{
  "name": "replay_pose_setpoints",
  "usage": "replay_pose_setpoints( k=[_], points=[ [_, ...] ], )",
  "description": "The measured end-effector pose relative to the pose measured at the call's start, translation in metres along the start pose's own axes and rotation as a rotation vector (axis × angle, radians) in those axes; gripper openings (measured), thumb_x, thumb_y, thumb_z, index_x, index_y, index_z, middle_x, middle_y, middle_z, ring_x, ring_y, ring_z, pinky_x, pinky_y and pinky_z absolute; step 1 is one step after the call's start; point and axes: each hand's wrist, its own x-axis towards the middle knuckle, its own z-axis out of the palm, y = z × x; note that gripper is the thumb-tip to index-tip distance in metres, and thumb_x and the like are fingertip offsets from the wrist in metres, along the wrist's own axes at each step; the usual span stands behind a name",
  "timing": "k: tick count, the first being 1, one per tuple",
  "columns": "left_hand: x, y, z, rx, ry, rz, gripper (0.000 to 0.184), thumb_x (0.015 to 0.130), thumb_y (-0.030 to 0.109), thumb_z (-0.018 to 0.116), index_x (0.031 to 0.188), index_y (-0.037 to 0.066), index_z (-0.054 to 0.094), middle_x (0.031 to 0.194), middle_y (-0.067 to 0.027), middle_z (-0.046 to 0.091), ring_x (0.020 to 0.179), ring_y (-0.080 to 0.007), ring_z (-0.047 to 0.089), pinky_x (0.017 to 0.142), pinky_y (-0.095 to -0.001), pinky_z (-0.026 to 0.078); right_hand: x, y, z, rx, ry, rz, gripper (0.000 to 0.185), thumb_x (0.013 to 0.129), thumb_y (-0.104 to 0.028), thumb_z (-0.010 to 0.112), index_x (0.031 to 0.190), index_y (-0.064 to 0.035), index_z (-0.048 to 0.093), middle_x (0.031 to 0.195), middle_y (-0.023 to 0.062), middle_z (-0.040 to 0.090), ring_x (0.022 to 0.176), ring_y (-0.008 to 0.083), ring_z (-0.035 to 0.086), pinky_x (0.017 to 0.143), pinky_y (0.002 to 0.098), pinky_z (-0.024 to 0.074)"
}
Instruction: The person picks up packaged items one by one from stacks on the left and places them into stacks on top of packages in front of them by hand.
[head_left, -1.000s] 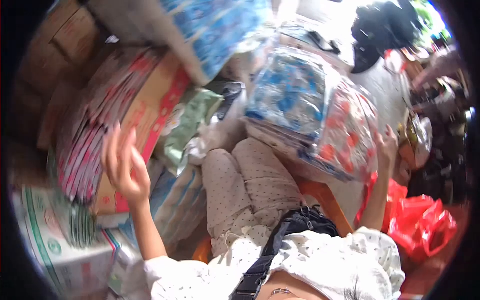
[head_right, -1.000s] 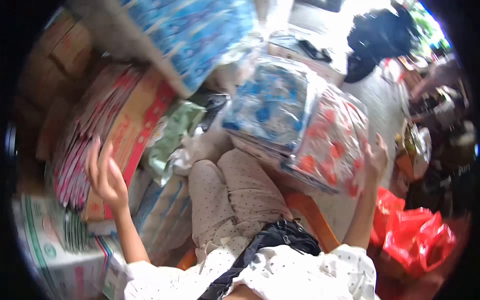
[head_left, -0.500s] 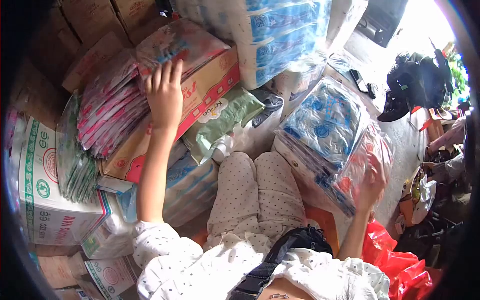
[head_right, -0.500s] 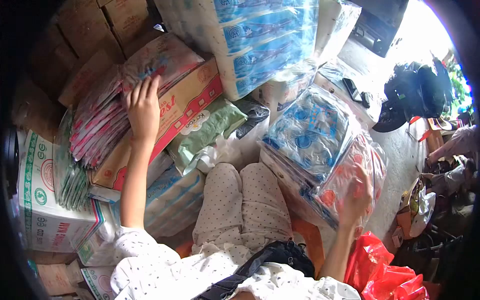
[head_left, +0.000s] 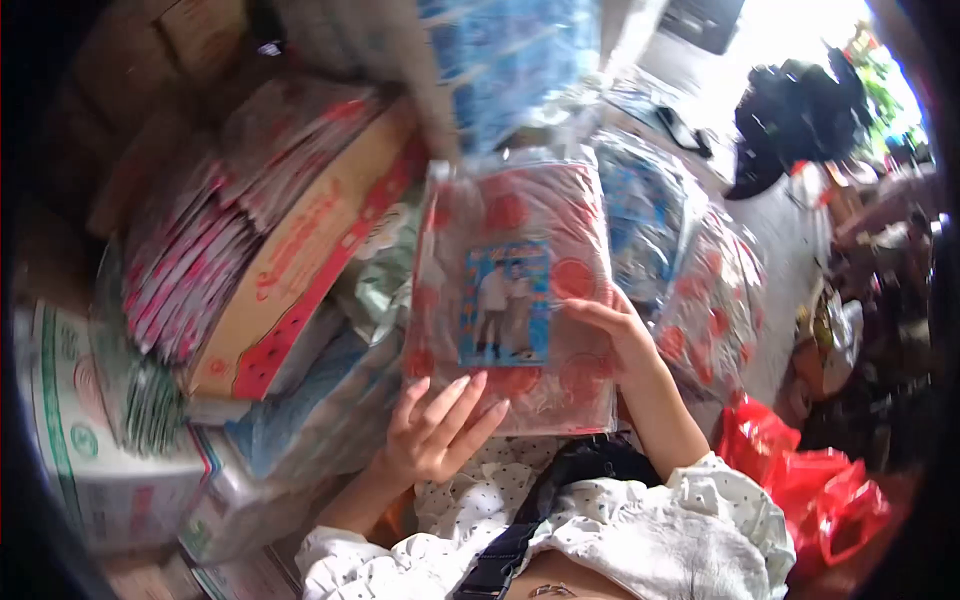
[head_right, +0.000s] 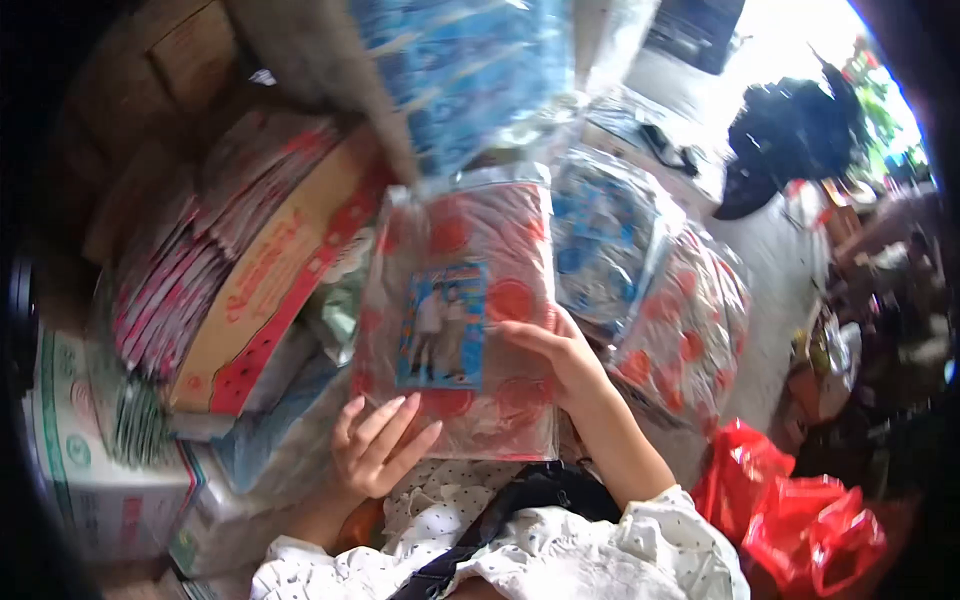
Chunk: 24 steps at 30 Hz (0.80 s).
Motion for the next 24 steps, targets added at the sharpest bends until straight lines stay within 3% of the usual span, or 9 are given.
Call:
replay_pose_setpoints(
  k=[3, 5, 8, 10, 13, 15, 18, 22, 24],
  points=[
    [-0.002, 0.01, 0.015, -0.121, 0.013, 0.038, 0.03, 0.087, 0.031, 0.064, 0.117, 0.024, 0.065, 0.128, -0.0044, 0.058, 0.113, -0.0187, 0.053, 0.102, -0.0465, 0.037, -0.02, -0.006, -0.027, -0.182, 0.213, -0.131, 0.036, 0.081, -0.003, 0.065, 0.115, -0.0018, 0.056, 0.101, 0.0051, 0.066, 0.084, 0.0102, 0.064, 0.071, 0.0244, 0.0512],
    [-0.005, 0.003, 0.024, -0.088, 0.03, -0.1, 0.032, 0.085, 0.033, 0.067, 0.116, 0.025, 0.065, 0.132, -0.0054, 0.055, 0.118, -0.0227, 0.051, 0.105, -0.0492, 0.034, -0.035, -0.016, -0.055, -0.098, 0.193, -0.297, 0.038, 0.079, -0.003, 0.066, 0.115, -0.0013, 0.056, 0.098, 0.0046, 0.066, 0.079, 0.0102, 0.063, 0.068, 0.0246, 0.0498],
    [0.0, -0.02, 0.029, -0.116, -0.001, -0.208, 0.029, 0.087, 0.024, 0.065, 0.116, 0.02, 0.065, 0.132, -0.0087, 0.054, 0.122, -0.0286, 0.048, 0.107, -0.0507, 0.031, -0.067, -0.046, -0.077, -0.098, 0.395, -0.516, 0.038, 0.078, -0.004, 0.066, 0.115, -0.0023, 0.056, 0.098, 0.0055, 0.065, 0.079, 0.012, 0.063, 0.07, 0.0261, 0.0496],
    [0.013, -0.032, 0.031, -0.105, 0.103, -0.41, 0.03, 0.088, 0.015, 0.057, 0.117, 0.009, 0.064, 0.132, -0.014, 0.054, 0.125, -0.0326, 0.046, 0.107, -0.0507, 0.032, -0.101, -0.062, -0.131, -0.164, 0.477, -0.418, 0.037, 0.078, -0.006, 0.065, 0.114, -0.0029, 0.058, 0.099, 0.0044, 0.065, 0.082, 0.0123, 0.062, 0.075, 0.0272, 0.049],
    [0.02, -0.038, 0.034, -0.175, 0.147, -0.573, 0.033, 0.089, 0.009, 0.051, 0.119, 0.004, 0.062, 0.134, -0.0143, 0.052, 0.126, -0.0334, 0.045, 0.107, -0.0475, 0.032, -0.121, -0.076, -0.152, -0.188, 0.683, -0.568, 0.032, 0.083, -0.009, 0.064, 0.114, -0.0025, 0.059, 0.098, 0.0034, 0.066, 0.084, 0.0105, 0.062, 0.078, 0.0255, 0.0482],
    [0.025, -0.044, 0.034, -0.154, 0.143, -0.575, 0.033, 0.089, 0.008, 0.051, 0.119, 0.003, 0.062, 0.134, -0.0146, 0.052, 0.126, -0.0331, 0.045, 0.107, -0.0464, 0.032, -0.134, -0.073, -0.197, -0.425, 0.94, -0.576, 0.032, 0.084, -0.012, 0.066, 0.114, -0.0023, 0.06, 0.101, 0.0029, 0.065, 0.086, 0.0104, 0.061, 0.078, 0.0237, 0.0473],
    [0.038, -0.06, 0.029, -0.12, 0.144, -0.575, 0.034, 0.089, 0.008, 0.051, 0.121, 0.004, 0.061, 0.135, -0.0146, 0.051, 0.126, -0.032, 0.045, 0.107, -0.0447, 0.032, -0.146, -0.07, -0.221, -0.532, 0.997, -0.418, 0.036, 0.084, -0.013, 0.069, 0.117, -0.0016, 0.059, 0.104, 0.0047, 0.065, 0.089, 0.0128, 0.062, 0.08, 0.024, 0.0477],
    [0.064, -0.099, 0.024, -0.055, 0.256, -0.506, 0.036, 0.089, 0.012, 0.054, 0.123, 0.007, 0.061, 0.14, -0.014, 0.045, 0.128, -0.033, 0.042, 0.106, -0.0461, 0.032, -0.127, -0.069, -0.236, -0.754, 0.912, -0.549, 0.037, 0.085, -0.011, 0.068, 0.119, -0.0008, 0.058, 0.103, 0.0041, 0.065, 0.09, 0.0119, 0.061, 0.081, 0.025, 0.048],
    [0.077, -0.129, 0.023, 0.035, 0.324, -0.479, 0.038, 0.088, 0.014, 0.057, 0.126, 0.01, 0.06, 0.14, -0.0142, 0.045, 0.129, -0.033, 0.042, 0.107, -0.0462, 0.032, -0.121, -0.083, -0.214, -0.877, 0.961, -0.406, 0.047, 0.084, -0.013, 0.068, 0.126, 0.0001, 0.053, 0.104, 0.0081, 0.065, 0.092, 0.0136, 0.061, 0.081, 0.0255, 0.0481]
  ],
)
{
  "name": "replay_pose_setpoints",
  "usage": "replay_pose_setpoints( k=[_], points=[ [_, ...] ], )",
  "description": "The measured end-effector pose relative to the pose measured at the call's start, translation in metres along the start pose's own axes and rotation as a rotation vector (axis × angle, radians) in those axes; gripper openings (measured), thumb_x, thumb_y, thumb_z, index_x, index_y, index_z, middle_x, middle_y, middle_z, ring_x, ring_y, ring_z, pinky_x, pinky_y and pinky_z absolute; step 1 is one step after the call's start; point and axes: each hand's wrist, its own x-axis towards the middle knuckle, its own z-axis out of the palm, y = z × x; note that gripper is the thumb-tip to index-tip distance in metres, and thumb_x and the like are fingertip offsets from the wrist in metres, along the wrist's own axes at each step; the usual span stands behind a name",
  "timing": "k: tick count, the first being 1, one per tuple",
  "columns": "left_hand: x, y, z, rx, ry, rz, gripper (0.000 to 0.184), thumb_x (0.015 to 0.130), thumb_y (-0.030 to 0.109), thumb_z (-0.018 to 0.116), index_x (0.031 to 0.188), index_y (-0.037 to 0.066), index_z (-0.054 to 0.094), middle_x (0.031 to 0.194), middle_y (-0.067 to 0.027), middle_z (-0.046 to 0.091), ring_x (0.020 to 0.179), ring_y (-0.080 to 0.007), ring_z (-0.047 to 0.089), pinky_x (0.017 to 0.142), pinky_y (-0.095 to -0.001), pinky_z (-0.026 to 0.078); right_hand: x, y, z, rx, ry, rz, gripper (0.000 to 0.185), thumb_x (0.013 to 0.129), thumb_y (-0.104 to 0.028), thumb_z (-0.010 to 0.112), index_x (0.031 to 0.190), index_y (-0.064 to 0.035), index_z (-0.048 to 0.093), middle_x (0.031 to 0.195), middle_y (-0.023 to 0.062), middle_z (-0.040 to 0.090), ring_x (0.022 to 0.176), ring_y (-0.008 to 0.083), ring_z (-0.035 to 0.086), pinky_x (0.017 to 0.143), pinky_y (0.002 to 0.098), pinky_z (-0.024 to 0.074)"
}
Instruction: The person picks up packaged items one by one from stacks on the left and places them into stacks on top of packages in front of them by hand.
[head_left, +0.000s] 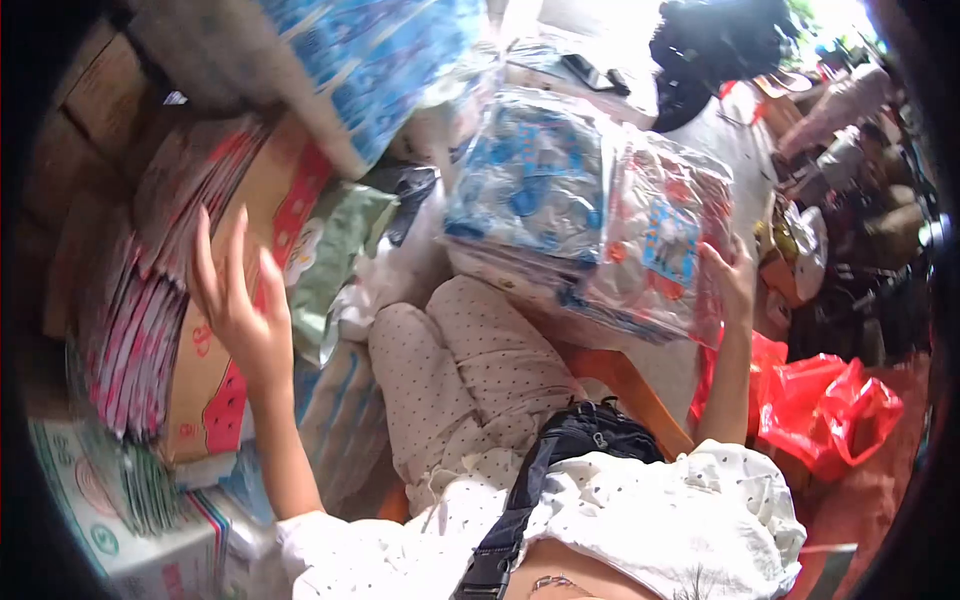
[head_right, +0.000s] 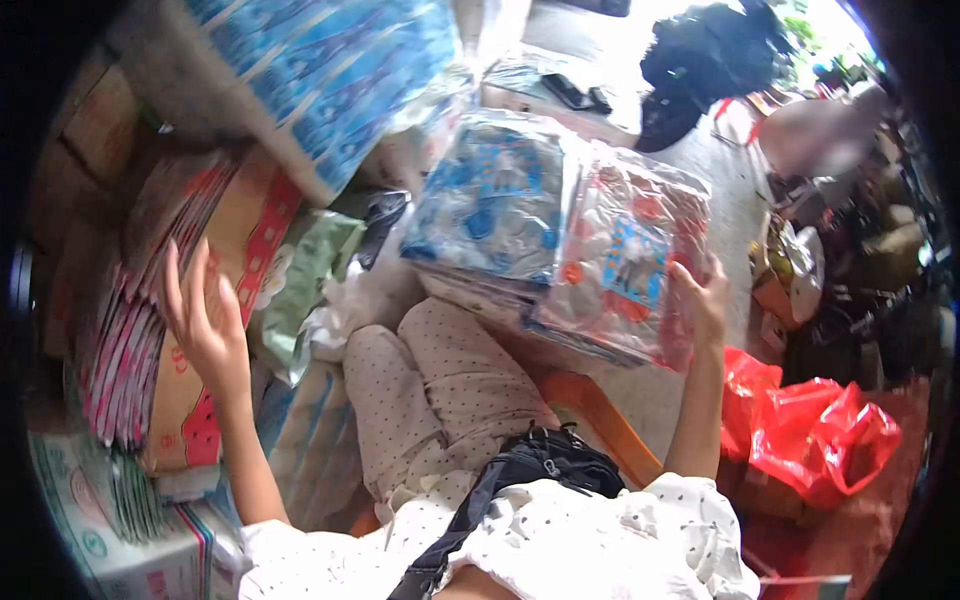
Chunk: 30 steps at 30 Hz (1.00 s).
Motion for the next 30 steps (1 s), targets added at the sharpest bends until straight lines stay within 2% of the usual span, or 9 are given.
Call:
replay_pose_setpoints(
  k=[2, 4, 7, 8, 10, 16, 22, 24, 30],
  points=[
    [0.03, -0.017, 0.001, 0.264, 0.09, 0.082, 0.045, 0.087, 0.021, 0.06, 0.132, 0.013, 0.054, 0.14, -0.0143, 0.044, 0.129, -0.0338, 0.041, 0.106, -0.0498, 0.032, 0.002, -0.01, 0.008, -0.775, 0.368, -0.125, 0.054, 0.082, -0.015, 0.069, 0.131, -0.0029, 0.05, 0.106, 0.0112, 0.064, 0.094, 0.0188, 0.061, 0.081, 0.0303, 0.0488],
    [0.049, -0.038, 0.004, 0.455, 0.074, 0.063, 0.049, 0.087, 0.025, 0.061, 0.134, 0.015, 0.052, 0.14, -0.0144, 0.045, 0.128, -0.0339, 0.042, 0.105, -0.0515, 0.033, 0.007, -0.017, 0.01, -0.706, 0.502, -0.538, 0.058, 0.082, -0.017, 0.067, 0.135, -0.0074, 0.048, 0.107, 0.0136, 0.063, 0.096, 0.0241, 0.061, 0.086, 0.0365, 0.0471],
    [0.055, -0.093, 0.017, 0.719, -0.109, 0.04, 0.056, 0.088, 0.039, 0.059, 0.137, 0.015, 0.047, 0.138, -0.0156, 0.047, 0.123, -0.0341, 0.048, 0.101, -0.0558, 0.036, 0.008, -0.032, -0.011, -0.584, 0.589, -0.75, 0.04, 0.085, -0.016, 0.061, 0.121, -0.0005, 0.055, 0.105, 0.0138, 0.064, 0.093, 0.0251, 0.061, 0.09, 0.0371, 0.0455],
    [0.048, -0.109, 0.028, 0.712, -0.283, -0.103, 0.054, 0.09, 0.043, 0.055, 0.135, 0.014, 0.049, 0.132, -0.0161, 0.052, 0.114, -0.0333, 0.055, 0.097, -0.0541, 0.039, 0.009, -0.036, -0.019, -0.615, 0.692, -0.865, 0.032, 0.088, -0.019, 0.059, 0.113, 0.0014, 0.059, 0.104, 0.0156, 0.064, 0.09, 0.0255, 0.062, 0.087, 0.0347, 0.0474],
    [0.037, -0.113, 0.037, 0.71, -0.128, -0.04, 0.048, 0.091, 0.044, 0.052, 0.128, 0.014, 0.055, 0.119, -0.0133, 0.061, 0.103, -0.0304, 0.059, 0.091, -0.0498, 0.043, -0.038, -0.159, 0.016, -0.123, 0.654, -1.498, 0.039, 0.094, -0.025, 0.049, 0.117, 0.0057, 0.055, 0.103, 0.0154, 0.064, 0.09, 0.0254, 0.062, 0.087, 0.034, 0.0487],
    [0.025, -0.107, 0.045, 0.691, 0.061, -0.007, 0.035, 0.09, 0.031, 0.054, 0.121, 0.015, 0.059, 0.114, -0.0123, 0.063, 0.101, -0.0277, 0.059, 0.088, -0.0465, 0.044, -0.045, -0.134, 0.022, 0.171, 0.515, -1.306, 0.042, 0.094, -0.027, 0.048, 0.12, 0.0061, 0.051, 0.108, 0.0167, 0.061, 0.095, 0.0264, 0.06, 0.089, 0.0355, 0.0468],
    [0.004, -0.083, 0.035, 0.627, -0.018, -0.014, 0.045, 0.085, 0.02, 0.053, 0.13, 0.012, 0.052, 0.124, -0.0198, 0.057, 0.115, -0.0369, 0.054, 0.1, -0.0557, 0.037, -0.056, -0.116, 0.033, 0.445, 0.271, -1.077, 0.047, 0.095, -0.029, 0.047, 0.125, 0.0065, 0.046, 0.114, 0.0184, 0.058, 0.1, 0.0276, 0.058, 0.093, 0.0373, 0.0446],
    [-0.004, -0.071, 0.027, 0.707, -0.075, -0.005, 0.048, 0.087, 0.014, 0.048, 0.135, 0.011, 0.048, 0.126, -0.0193, 0.056, 0.117, -0.0343, 0.052, 0.104, -0.0509, 0.035, -0.086, -0.156, 0.094, 0.538, 0.182, -1.017, 0.048, 0.095, -0.03, 0.046, 0.126, 0.0067, 0.045, 0.116, 0.019, 0.057, 0.102, 0.028, 0.057, 0.094, 0.0379, 0.0438],
    [-0.022, -0.052, 0.02, 0.672, -0.062, 0.021, 0.047, 0.085, 0.02, 0.054, 0.131, 0.009, 0.052, 0.127, -0.021, 0.055, 0.119, -0.0354, 0.052, 0.101, -0.0543, 0.038, -0.159, -0.234, 0.191, 0.757, -0.023, -0.797, 0.053, 0.096, -0.032, 0.045, 0.131, 0.0072, 0.04, 0.122, 0.0206, 0.053, 0.108, 0.0292, 0.054, 0.097, 0.0397, 0.0416]
  ],
)
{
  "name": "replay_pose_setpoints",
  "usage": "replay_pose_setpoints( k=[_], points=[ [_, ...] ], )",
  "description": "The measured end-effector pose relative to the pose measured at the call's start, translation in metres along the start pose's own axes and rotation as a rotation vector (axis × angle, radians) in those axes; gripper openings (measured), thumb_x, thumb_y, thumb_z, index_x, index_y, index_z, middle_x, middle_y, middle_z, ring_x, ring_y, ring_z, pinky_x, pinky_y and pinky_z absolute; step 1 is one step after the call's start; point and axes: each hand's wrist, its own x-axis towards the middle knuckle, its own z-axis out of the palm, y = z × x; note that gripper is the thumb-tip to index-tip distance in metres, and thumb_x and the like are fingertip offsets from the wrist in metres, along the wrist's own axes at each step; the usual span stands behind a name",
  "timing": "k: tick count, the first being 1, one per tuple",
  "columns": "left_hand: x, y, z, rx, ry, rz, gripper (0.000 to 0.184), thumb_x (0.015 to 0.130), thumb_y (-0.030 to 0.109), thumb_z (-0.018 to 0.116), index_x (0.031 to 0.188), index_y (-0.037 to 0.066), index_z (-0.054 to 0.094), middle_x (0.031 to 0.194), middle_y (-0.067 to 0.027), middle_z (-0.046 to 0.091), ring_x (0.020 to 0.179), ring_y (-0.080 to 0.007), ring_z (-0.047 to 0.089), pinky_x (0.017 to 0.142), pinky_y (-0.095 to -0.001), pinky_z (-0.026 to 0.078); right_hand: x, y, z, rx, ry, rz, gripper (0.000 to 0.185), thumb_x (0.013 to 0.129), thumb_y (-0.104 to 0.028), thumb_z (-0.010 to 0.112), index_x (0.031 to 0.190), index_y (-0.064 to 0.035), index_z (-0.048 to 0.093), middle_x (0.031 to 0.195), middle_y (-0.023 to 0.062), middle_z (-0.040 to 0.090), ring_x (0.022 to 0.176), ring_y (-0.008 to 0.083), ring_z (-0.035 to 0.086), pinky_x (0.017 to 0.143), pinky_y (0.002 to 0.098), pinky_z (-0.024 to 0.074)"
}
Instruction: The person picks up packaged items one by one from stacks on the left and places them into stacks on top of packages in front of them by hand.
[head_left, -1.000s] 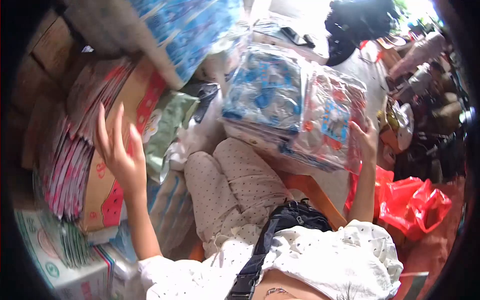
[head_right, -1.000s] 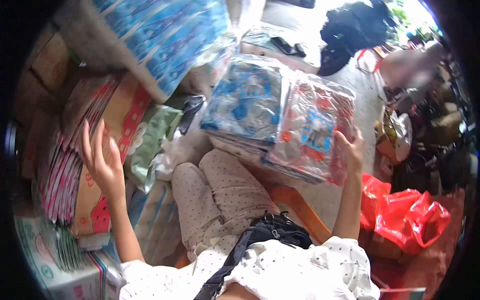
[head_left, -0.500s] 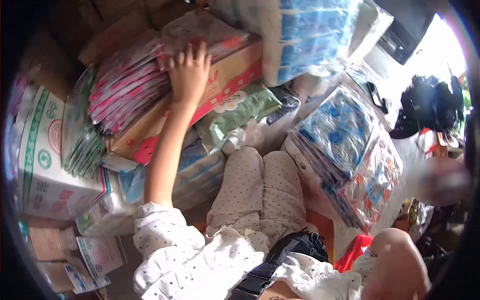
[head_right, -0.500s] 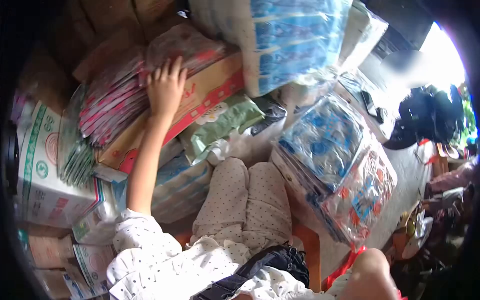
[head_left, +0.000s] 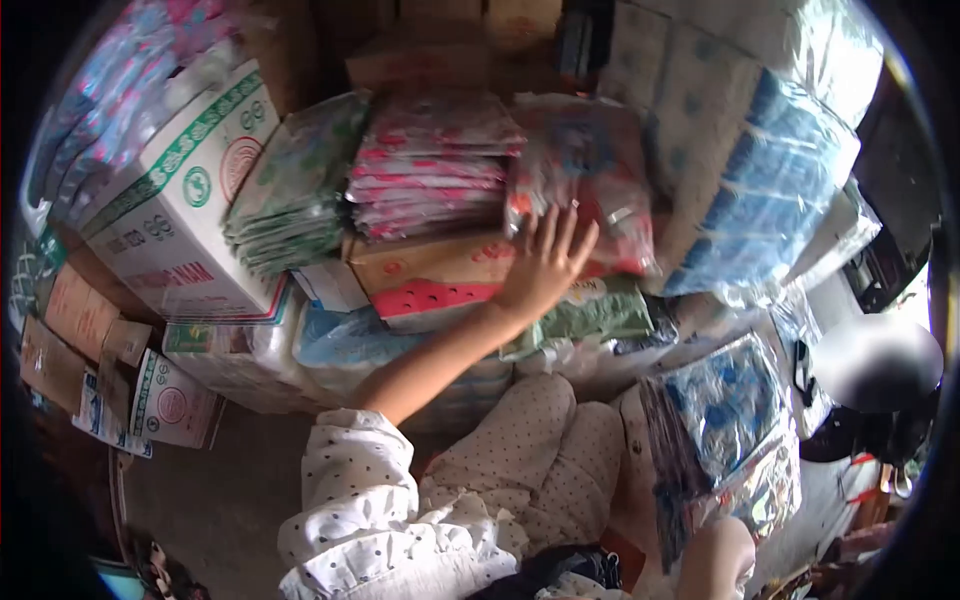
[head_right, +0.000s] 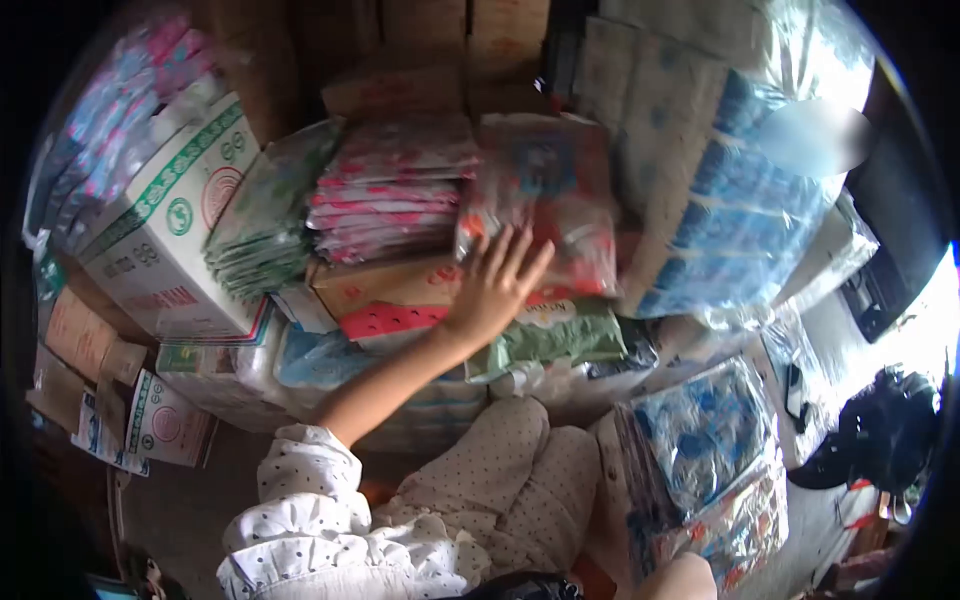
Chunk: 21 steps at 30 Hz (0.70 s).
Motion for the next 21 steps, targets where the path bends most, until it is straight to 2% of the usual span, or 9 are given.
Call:
replay_pose_setpoints(
  k=[4, 6, 10, 11, 12, 14, 15, 19, 21],
  points=[
    [-0.019, 0.008, -0.015, -0.306, 0.048, -0.034, 0.041, 0.082, 0.012, 0.059, 0.123, 0.012, 0.059, 0.125, -0.0168, 0.058, 0.116, -0.0323, 0.055, 0.096, -0.0497, 0.044, -0.007, -0.004, 0.028, 0.085, -0.017, 0.188, 0.056, 0.096, -0.034, 0.044, 0.134, 0.0075, 0.037, 0.126, 0.0217, 0.051, 0.112, 0.03, 0.052, 0.099, 0.0409, 0.0401],
    [-0.018, 0.003, -0.047, -0.553, 0.146, -0.213, 0.036, 0.078, 0.001, 0.058, 0.112, 0.009, 0.066, 0.106, -0.0115, 0.068, 0.097, -0.027, 0.065, 0.09, -0.0385, 0.048, -0.006, -0.002, 0.029, 0.1, -0.022, 0.279, 0.058, 0.096, -0.034, 0.044, 0.135, 0.0077, 0.035, 0.128, 0.0223, 0.05, 0.114, 0.0303, 0.051, 0.1, 0.0415, 0.0393],
    [-0.032, 0.006, -0.104, -0.766, 0.307, -0.475, 0.038, 0.076, -0.006, 0.055, 0.109, 0.008, 0.067, 0.105, -0.0114, 0.069, 0.096, -0.027, 0.066, 0.086, -0.0396, 0.049, -0.009, 0.0, 0.011, 0.062, 0.01, 0.472, 0.061, 0.097, -0.036, 0.043, 0.138, 0.008, 0.032, 0.132, 0.0234, 0.047, 0.118, 0.0311, 0.05, 0.102, 0.0427, 0.0378],
    [-0.04, 0.008, -0.114, -0.74, 0.293, -0.417, 0.037, 0.078, -0.003, 0.057, 0.112, 0.01, 0.066, 0.105, -0.011, 0.069, 0.098, -0.0261, 0.066, 0.088, -0.0399, 0.049, -0.009, -0.001, 0.001, 0.038, 0.031, 0.516, 0.062, 0.097, -0.036, 0.042, 0.139, 0.0081, 0.031, 0.133, 0.0237, 0.047, 0.119, 0.0313, 0.049, 0.102, 0.043, 0.0374],
    [-0.048, 0.012, -0.12, -0.724, 0.28, -0.355, 0.037, 0.08, -0.001, 0.059, 0.114, 0.011, 0.065, 0.105, -0.0107, 0.069, 0.1, -0.0252, 0.066, 0.091, -0.0401, 0.048, -0.015, 0.04, -0.025, -0.032, -0.465, 0.224, 0.057, 0.098, -0.035, 0.043, 0.144, -0.0038, 0.032, 0.139, 0.0155, 0.045, 0.126, 0.0268, 0.044, 0.103, 0.0419, 0.0365],
    [-0.064, 0.031, -0.127, -0.79, 0.248, -0.218, 0.036, 0.082, 0.005, 0.062, 0.116, 0.015, 0.064, 0.109, -0.0104, 0.068, 0.104, -0.024, 0.064, 0.095, -0.0401, 0.047, 0.003, 0.049, -0.026, 0.682, -0.664, 1.063, 0.07, 0.094, -0.051, 0.041, 0.146, -0.0043, 0.03, 0.143, 0.0156, 0.042, 0.133, 0.0287, 0.038, 0.109, 0.045, 0.0305],
    [-0.072, 0.04, -0.13, -0.806, 0.225, -0.092, 0.035, 0.084, 0.012, 0.065, 0.118, 0.018, 0.063, 0.113, -0.0101, 0.066, 0.107, -0.0228, 0.063, 0.099, -0.04, 0.045, 0.007, 0.054, -0.03, 0.918, -0.623, 1.313, 0.064, 0.093, -0.046, 0.047, 0.14, -0.0035, 0.038, 0.134, 0.0157, 0.051, 0.124, 0.0293, 0.048, 0.102, 0.0435, 0.0395],
    [-0.113, 0.08, -0.124, -0.824, 0.142, 0.202, 0.031, 0.086, 0.028, 0.066, 0.117, 0.024, 0.063, 0.13, -0.0075, 0.057, 0.118, -0.0218, 0.057, 0.103, -0.038, 0.042, 0.003, 0.049, -0.067, 0.35, -0.464, 1.378, 0.048, 0.083, -0.018, 0.071, 0.124, -0.0037, 0.052, 0.111, 0.0073, 0.063, 0.098, 0.0178, 0.061, 0.087, 0.0322, 0.0489],
    [-0.119, 0.096, -0.126, -0.926, 0.085, 0.24, 0.034, 0.086, 0.027, 0.067, 0.119, 0.024, 0.062, 0.131, -0.0081, 0.055, 0.12, -0.0224, 0.055, 0.104, -0.0401, 0.041, 0.001, 0.05, -0.077, 0.273, -0.441, 1.3, 0.048, 0.08, -0.011, 0.071, 0.124, -0.0034, 0.052, 0.109, 0.0061, 0.062, 0.096, 0.0156, 0.061, 0.084, 0.0297, 0.0491]
  ],
)
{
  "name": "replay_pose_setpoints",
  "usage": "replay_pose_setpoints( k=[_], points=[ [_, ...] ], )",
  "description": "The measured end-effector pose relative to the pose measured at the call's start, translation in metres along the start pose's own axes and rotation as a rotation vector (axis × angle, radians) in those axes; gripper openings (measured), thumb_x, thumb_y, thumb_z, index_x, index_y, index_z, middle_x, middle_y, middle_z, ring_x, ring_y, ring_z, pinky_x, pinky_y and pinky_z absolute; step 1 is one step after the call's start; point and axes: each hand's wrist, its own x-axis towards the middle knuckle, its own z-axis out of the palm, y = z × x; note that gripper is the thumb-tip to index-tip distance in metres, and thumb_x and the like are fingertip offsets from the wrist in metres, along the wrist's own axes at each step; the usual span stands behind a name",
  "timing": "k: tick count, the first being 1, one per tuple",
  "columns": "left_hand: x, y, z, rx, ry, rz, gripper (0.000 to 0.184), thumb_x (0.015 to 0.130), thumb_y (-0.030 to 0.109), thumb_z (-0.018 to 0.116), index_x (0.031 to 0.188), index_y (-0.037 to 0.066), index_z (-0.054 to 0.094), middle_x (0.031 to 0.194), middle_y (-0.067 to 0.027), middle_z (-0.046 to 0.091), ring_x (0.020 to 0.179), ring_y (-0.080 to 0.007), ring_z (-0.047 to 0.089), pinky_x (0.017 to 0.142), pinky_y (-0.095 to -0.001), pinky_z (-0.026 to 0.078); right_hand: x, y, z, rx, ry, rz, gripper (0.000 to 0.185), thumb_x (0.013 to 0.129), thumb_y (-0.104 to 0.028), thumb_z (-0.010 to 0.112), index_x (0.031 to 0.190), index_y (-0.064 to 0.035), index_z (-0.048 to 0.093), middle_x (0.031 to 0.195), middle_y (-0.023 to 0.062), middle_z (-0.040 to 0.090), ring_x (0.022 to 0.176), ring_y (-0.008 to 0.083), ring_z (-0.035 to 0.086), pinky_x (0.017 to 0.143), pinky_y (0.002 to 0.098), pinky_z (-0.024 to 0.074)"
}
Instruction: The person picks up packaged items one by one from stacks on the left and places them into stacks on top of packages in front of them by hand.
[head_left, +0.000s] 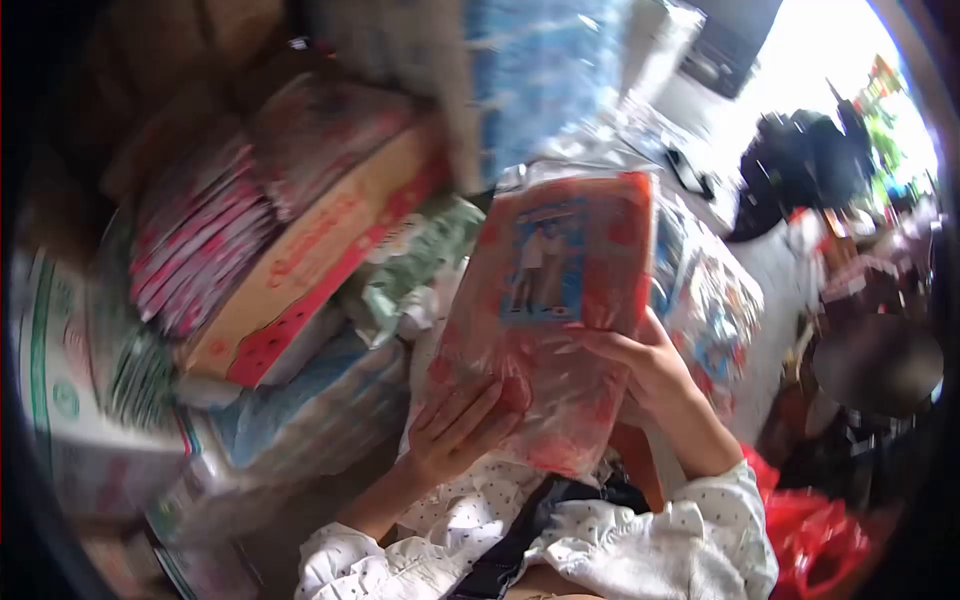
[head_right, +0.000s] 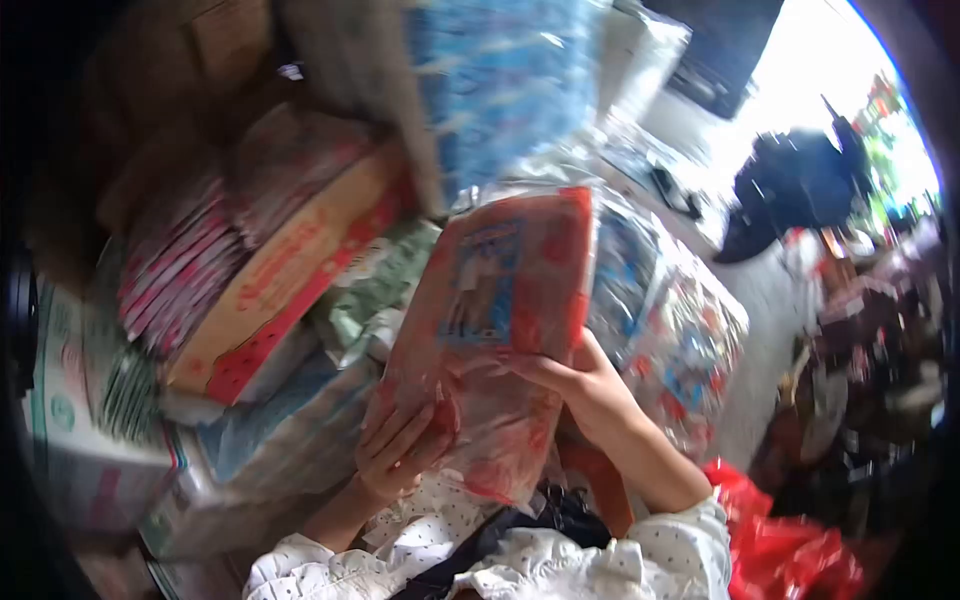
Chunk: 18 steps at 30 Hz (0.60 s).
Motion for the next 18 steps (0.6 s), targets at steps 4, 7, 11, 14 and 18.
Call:
replay_pose_setpoints(
  k=[4, 7, 11, 14, 18],
  points=[
    [0.002, 0.009, 0.007, -0.007, -0.261, 0.015, 0.038, 0.084, 0.02, 0.067, 0.121, 0.023, 0.062, 0.136, -0.0124, 0.05, 0.126, -0.0268, 0.048, 0.105, -0.0487, 0.037, -0.019, 0.001, -0.047, -0.106, 0.183, -0.201, 0.046, 0.079, 0.004, 0.065, 0.123, 0.0003, 0.051, 0.109, 0.0102, 0.063, 0.093, 0.0164, 0.063, 0.077, 0.0288, 0.0525],
    [0.003, -0.001, 0.021, -0.059, -0.186, -0.094, 0.034, 0.084, 0.014, 0.065, 0.118, 0.02, 0.065, 0.139, -0.0159, 0.046, 0.125, -0.0312, 0.047, 0.105, -0.0537, 0.035, -0.041, -0.02, -0.093, -0.222, 0.435, -0.288, 0.026, 0.083, -0.008, 0.065, 0.109, -0.0041, 0.062, 0.083, -0.001, 0.065, 0.069, 0.0045, 0.06, 0.058, 0.02, 0.0458],
    [0.013, -0.003, 0.021, -0.2, -0.113, -0.48, 0.024, 0.087, 0.006, 0.059, 0.109, 0.004, 0.066, 0.135, -0.0171, 0.05, 0.124, -0.0347, 0.048, 0.104, -0.0462, 0.036, -0.073, -0.037, -0.134, -0.128, 0.684, -0.383, 0.025, 0.089, -0.019, 0.061, 0.11, -0.0054, 0.062, 0.085, -0.0009, 0.065, 0.069, 0.0082, 0.06, 0.063, 0.0244, 0.048],
    [0.008, 0.0, 0.026, -0.219, -0.075, -0.594, 0.025, 0.088, 0.003, 0.054, 0.111, 0.002, 0.065, 0.132, -0.0168, 0.053, 0.121, -0.0342, 0.05, 0.103, -0.0415, 0.037, -0.083, -0.033, -0.148, -0.064, 0.822, -0.373, 0.029, 0.09, -0.023, 0.06, 0.112, -0.004, 0.062, 0.088, 0.0, 0.065, 0.073, 0.009, 0.061, 0.065, 0.0236, 0.0486],
    [0.002, 0.004, 0.027, -0.264, -0.047, -0.655, 0.026, 0.088, 0.003, 0.052, 0.11, 0.002, 0.066, 0.129, -0.0168, 0.056, 0.118, -0.0335, 0.051, 0.101, -0.0419, 0.038, -0.071, -0.007, -0.24, -0.223, 0.717, -0.274, 0.031, 0.086, -0.02, 0.068, 0.11, -0.0023, 0.062, 0.089, 0.0009, 0.067, 0.071, 0.0089, 0.061, 0.064, 0.0231, 0.0484]
  ],
)
